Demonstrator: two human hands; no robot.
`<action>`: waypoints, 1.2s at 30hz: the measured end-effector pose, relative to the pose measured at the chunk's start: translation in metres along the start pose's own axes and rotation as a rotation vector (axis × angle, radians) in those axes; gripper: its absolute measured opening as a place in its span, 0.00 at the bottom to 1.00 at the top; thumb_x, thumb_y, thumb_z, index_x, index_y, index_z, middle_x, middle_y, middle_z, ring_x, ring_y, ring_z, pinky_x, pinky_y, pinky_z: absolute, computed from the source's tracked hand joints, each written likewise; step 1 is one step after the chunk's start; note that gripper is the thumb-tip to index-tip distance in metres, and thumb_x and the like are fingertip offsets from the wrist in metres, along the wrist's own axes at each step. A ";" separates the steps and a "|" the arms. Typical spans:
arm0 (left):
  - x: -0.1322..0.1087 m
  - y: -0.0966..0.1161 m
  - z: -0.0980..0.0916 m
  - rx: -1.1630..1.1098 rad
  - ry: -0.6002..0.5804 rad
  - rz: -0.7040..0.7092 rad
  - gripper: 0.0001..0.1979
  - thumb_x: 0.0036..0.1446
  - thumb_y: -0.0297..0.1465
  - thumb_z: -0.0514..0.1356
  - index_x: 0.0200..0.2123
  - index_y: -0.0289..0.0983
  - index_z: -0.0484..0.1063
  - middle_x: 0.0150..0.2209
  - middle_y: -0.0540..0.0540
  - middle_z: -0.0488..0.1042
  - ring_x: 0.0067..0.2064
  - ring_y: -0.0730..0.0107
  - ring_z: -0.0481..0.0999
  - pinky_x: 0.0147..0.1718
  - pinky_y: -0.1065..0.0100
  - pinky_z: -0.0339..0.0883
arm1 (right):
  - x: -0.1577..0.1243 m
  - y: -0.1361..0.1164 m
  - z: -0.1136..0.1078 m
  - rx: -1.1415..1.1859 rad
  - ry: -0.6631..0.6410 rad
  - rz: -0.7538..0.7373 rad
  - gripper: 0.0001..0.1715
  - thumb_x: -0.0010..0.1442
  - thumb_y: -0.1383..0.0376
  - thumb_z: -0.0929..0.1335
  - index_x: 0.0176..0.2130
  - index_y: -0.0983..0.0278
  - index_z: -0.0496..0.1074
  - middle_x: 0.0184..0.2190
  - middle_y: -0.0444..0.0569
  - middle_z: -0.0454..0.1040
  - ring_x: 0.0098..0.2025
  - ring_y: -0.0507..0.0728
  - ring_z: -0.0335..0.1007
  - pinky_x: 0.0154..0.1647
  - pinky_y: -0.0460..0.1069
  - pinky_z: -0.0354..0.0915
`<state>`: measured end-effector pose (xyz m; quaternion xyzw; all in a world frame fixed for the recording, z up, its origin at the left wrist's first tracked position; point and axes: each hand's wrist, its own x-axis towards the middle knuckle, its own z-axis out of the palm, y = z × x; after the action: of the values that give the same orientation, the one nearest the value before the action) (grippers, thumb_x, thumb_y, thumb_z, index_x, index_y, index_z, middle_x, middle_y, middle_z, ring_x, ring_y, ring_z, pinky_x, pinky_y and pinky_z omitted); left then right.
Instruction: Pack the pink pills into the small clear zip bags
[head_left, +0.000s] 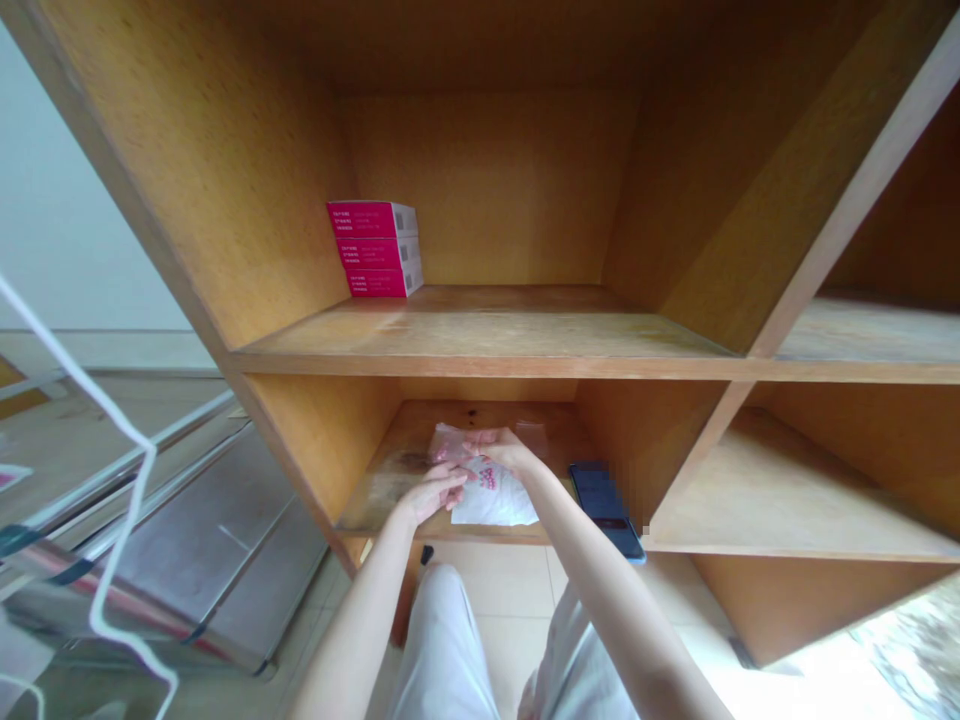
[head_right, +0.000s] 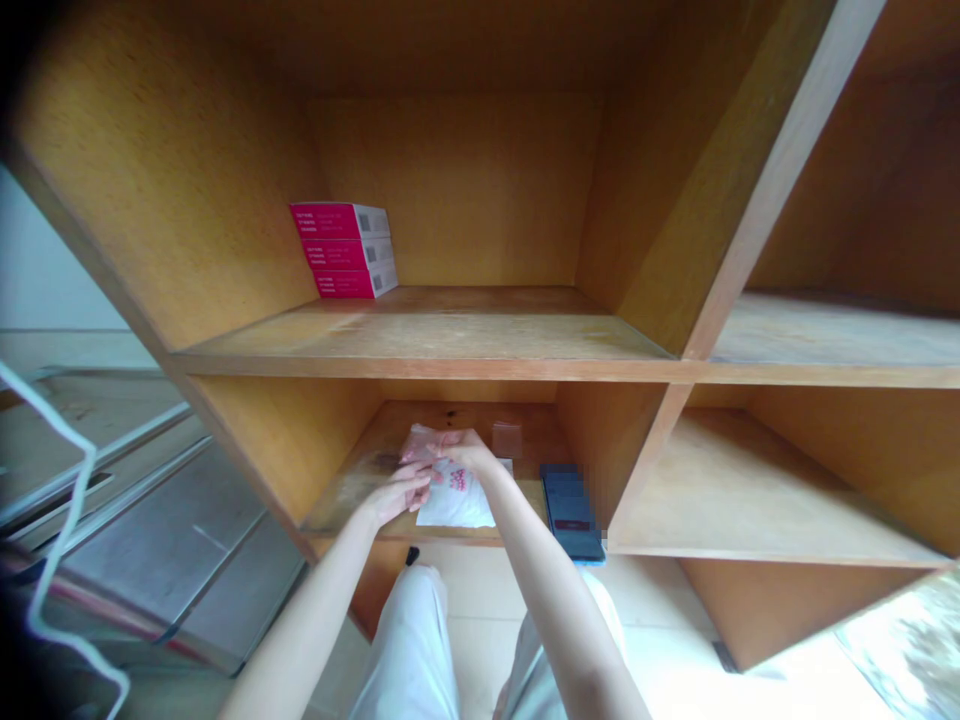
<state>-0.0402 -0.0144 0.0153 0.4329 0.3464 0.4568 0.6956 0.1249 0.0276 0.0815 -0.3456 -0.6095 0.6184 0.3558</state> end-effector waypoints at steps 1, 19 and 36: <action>0.002 -0.003 -0.001 -0.014 -0.025 -0.009 0.14 0.44 0.27 0.63 0.38 0.33 0.70 0.30 0.45 0.73 0.20 0.79 0.65 0.14 0.76 0.49 | -0.001 0.001 0.001 0.004 -0.027 0.024 0.25 0.39 0.56 0.73 0.36 0.70 0.74 0.28 0.50 0.75 0.27 0.52 0.68 0.30 0.47 0.62; 0.002 -0.013 0.001 -0.247 0.004 0.119 0.29 0.41 0.25 0.65 0.48 0.43 0.62 0.36 0.46 0.73 0.38 0.65 0.73 0.34 0.66 0.63 | 0.001 0.018 0.007 -0.075 -0.125 0.223 0.20 0.44 0.70 0.68 0.41 0.63 0.73 0.20 0.43 0.73 0.14 0.43 0.53 0.14 0.40 0.48; -0.003 -0.025 0.006 -0.329 0.143 0.196 0.19 0.46 0.26 0.62 0.43 0.43 0.65 0.36 0.50 0.73 0.35 0.73 0.71 0.32 0.71 0.62 | -0.009 0.009 -0.001 -0.141 -0.211 0.177 0.04 0.45 0.69 0.68 0.27 0.66 0.74 0.18 0.42 0.71 0.19 0.47 0.63 0.19 0.41 0.56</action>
<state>-0.0279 -0.0235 -0.0051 0.3116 0.2720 0.6024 0.6827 0.1302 0.0208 0.0725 -0.3550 -0.6526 0.6361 0.2086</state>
